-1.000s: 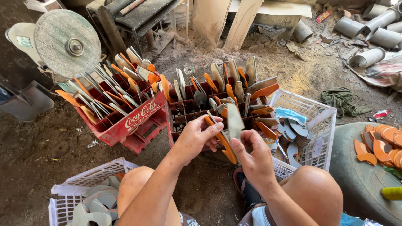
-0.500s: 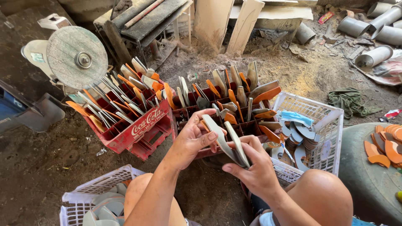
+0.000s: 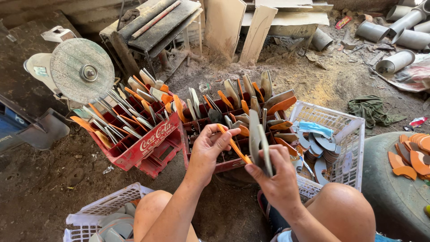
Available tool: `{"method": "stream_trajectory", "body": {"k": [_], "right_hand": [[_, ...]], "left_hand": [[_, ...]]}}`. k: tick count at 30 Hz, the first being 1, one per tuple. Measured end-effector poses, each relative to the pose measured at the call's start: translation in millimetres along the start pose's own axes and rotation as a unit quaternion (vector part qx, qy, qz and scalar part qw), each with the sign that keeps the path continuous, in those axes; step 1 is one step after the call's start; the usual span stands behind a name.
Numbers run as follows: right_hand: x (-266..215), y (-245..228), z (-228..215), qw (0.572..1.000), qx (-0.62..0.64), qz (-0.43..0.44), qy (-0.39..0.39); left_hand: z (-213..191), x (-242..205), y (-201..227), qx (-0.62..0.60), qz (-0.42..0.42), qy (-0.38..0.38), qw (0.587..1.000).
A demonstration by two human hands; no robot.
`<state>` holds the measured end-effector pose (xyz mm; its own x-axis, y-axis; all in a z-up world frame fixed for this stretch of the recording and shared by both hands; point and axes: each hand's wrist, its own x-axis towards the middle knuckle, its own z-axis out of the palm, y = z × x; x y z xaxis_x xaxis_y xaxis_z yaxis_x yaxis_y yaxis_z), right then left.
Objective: The person sits on the ground and repeatedly picks up pairs of curved sandpaper pieces from a crate, rubs their edges together, and places them into a second crate. The person continues this process for multiple pieces throughout the clip.
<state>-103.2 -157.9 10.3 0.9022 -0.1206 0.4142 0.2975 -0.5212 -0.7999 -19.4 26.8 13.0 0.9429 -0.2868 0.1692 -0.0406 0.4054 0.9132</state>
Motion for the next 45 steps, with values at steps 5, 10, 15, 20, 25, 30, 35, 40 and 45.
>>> {"method": "stream_trajectory", "body": {"k": [5,10,15,20,25,30,35,40,45], "right_hand": [[3,-1,-6,0.999,0.016,-0.03,-0.006],[-2,-7,1,0.993,-0.044,-0.107,0.015],[-2,-10,8,0.985,-0.091,-0.145,0.033],[-3,-11,11,0.985,-0.094,-0.138,0.031],[-3,-12,11,0.987,-0.094,-0.13,0.026],[-5,-12,12,0.989,-0.09,-0.114,0.022],[-6,-11,13,0.99,-0.081,-0.115,0.028],[-7,-11,13,0.989,-0.083,-0.123,0.029],[-7,-12,13,0.988,-0.082,-0.13,0.023]], "left_hand": [[3,-3,10,-0.135,-0.027,-0.057,0.989],[16,-7,12,-0.205,-0.042,-0.069,0.975],[23,-7,12,-0.231,-0.067,-0.059,0.969],[23,-9,7,-0.227,-0.045,-0.081,0.969],[24,-10,2,-0.242,-0.043,-0.082,0.966],[23,-12,1,-0.232,-0.029,-0.086,0.969],[23,-12,2,-0.233,-0.033,-0.091,0.968],[22,-11,1,-0.237,-0.036,-0.087,0.967],[22,-11,0,-0.237,-0.032,-0.08,0.968]]}}
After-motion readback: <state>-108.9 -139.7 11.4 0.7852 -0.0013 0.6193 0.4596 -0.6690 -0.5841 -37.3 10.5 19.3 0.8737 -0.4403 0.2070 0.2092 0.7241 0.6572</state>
